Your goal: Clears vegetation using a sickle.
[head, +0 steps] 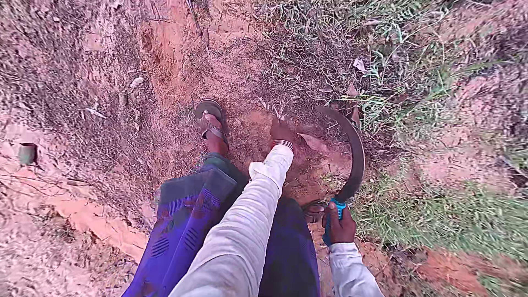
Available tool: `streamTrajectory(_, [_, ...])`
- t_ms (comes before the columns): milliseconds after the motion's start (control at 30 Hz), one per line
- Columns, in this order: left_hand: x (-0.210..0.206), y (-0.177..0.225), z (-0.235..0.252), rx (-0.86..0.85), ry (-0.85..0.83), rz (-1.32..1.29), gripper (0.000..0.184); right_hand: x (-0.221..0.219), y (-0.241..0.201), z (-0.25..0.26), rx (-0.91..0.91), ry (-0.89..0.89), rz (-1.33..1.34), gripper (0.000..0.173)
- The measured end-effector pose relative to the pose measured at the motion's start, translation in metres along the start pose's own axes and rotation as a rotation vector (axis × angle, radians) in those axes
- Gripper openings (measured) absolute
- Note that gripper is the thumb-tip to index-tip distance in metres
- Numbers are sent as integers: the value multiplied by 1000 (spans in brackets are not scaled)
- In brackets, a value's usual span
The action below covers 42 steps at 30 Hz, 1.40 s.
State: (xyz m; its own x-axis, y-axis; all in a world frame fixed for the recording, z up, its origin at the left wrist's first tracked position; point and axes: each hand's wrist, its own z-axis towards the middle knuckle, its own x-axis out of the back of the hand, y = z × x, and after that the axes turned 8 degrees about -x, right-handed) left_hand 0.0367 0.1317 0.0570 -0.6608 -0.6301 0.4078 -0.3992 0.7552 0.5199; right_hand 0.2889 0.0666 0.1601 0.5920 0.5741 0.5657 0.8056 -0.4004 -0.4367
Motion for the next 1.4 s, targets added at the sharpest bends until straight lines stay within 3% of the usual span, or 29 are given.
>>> streamTrajectory(67, [16,9,40,-107,98,77,46,5,-12,14,16,-11,-1,55])
streamTrajectory(100, [25,14,63,-179,96,162,56,6,-15,19,21,-22,7,55])
streamTrajectory(200, [35,31,133,-299,-47,635,115,2,-15,26,21,2,64,54])
streamTrajectory(267, [19,44,151,-298,-151,810,126,-9,-12,27,9,31,128,52])
streamTrajectory(367, [-28,43,122,-338,-271,859,119,-29,-12,19,-38,57,236,40])
streamTrajectory(467, [-61,15,88,-460,-409,936,78,-40,-23,10,-42,56,262,41])
streamTrajectory(533, [-67,2,65,-498,-571,949,64,-36,-30,6,1,35,284,39])
streamTrajectory(733, [-45,-1,-5,-422,-740,625,55,-6,-35,18,153,81,155,65])
streamTrajectory(833, [-57,-6,-9,-459,-863,566,64,5,-37,29,120,85,136,61])
streamTrajectory(900, [-76,2,-17,-365,-677,451,78,7,-35,32,111,84,172,56])
streamTrajectory(967, [-103,11,-20,-232,-309,441,98,11,-29,31,118,103,184,57])
streamTrajectory(1067, [-120,3,11,-147,19,485,112,17,-23,29,137,110,210,60])
streamTrajectory(1133, [-107,-2,21,-130,99,425,93,22,-17,27,142,113,203,62])
streamTrajectory(1200, [-80,5,21,-143,54,324,65,25,-10,29,149,119,166,66])
streamTrajectory(1267, [-60,5,26,-114,93,226,49,25,-5,33,154,104,143,70])
streamTrajectory(1333, [-52,4,44,78,133,123,43,24,-1,37,152,71,158,67])
streamTrajectory(1400, [-52,7,62,262,85,118,51,21,1,40,162,50,186,64])
